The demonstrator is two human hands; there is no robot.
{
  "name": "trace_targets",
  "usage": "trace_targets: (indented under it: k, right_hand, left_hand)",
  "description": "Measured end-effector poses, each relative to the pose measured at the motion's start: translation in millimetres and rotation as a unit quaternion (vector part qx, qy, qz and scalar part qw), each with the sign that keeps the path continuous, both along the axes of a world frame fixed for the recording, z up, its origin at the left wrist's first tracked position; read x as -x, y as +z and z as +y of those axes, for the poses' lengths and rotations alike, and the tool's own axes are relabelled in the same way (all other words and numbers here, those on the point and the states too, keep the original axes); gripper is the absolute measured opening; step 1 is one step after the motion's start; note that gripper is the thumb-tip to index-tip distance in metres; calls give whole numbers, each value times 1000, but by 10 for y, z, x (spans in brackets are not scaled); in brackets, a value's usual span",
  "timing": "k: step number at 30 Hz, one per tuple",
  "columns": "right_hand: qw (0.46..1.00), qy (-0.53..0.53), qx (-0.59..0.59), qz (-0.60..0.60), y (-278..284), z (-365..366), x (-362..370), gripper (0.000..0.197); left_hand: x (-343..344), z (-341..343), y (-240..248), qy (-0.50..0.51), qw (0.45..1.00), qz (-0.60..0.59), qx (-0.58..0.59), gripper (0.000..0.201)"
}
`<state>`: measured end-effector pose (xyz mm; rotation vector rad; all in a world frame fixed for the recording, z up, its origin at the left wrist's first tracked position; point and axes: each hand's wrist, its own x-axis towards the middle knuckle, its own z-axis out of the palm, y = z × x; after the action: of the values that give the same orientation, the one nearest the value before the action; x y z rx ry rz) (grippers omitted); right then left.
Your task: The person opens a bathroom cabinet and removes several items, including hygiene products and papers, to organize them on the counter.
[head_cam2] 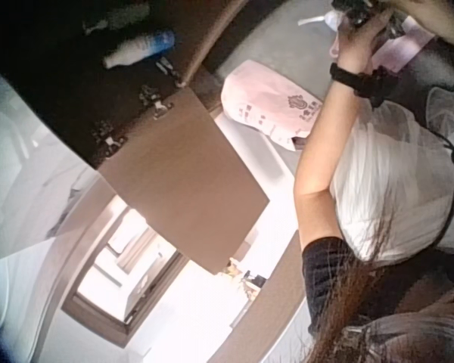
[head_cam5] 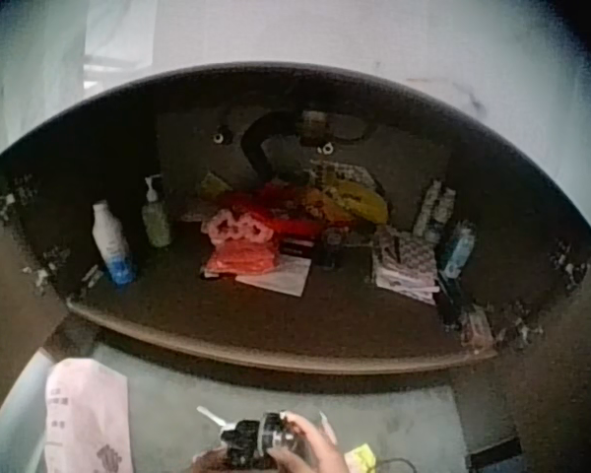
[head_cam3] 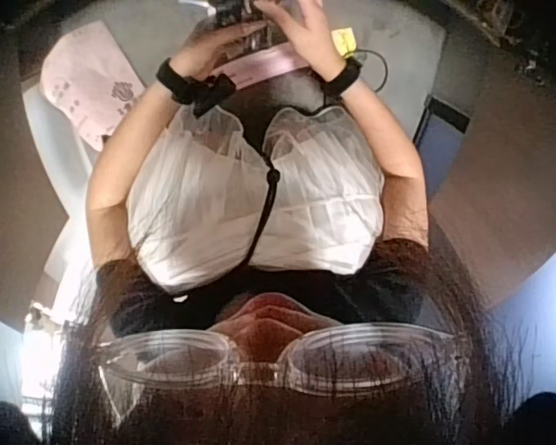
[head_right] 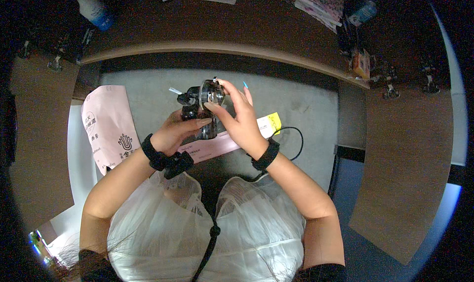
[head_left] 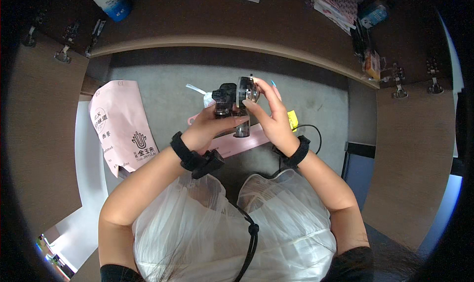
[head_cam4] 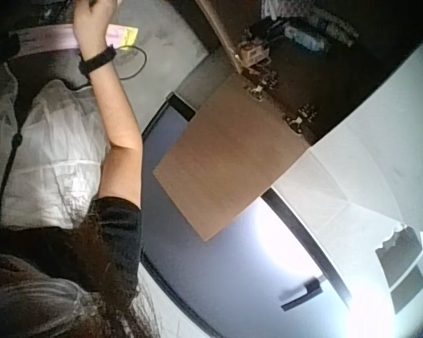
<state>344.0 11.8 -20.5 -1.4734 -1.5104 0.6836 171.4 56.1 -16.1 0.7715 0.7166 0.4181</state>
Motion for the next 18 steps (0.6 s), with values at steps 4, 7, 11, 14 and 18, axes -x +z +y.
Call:
trace_targets:
  k: [4, 7, 11, 14, 18]
  right_hand:
    - [999, -6, -7, -40, -15, -9, 4, 48]
    - [999, -8, -1, -37, -28, -14, 21, 46]
    - [1000, -2, 3, -24, 10, -18, 16, 44]
    - [1000, 15, 19, 9, 34, -17, 12, 41]
    - [999, 27, 20, 13, 19, -36, -18, 42]
  left_hand:
    - [15, -17, -51, 19, 997, 23, -70, 28]
    - [26, -28, -99, 33, 992, 41, -112, 32]
    - [11, -36, -86, 23, 980, 83, -179, 35]
    - [9, -45, -105, 36, 963, 107, -243, 37]
    - [-12, -40, 15, 71, 927, 104, -352, 41]
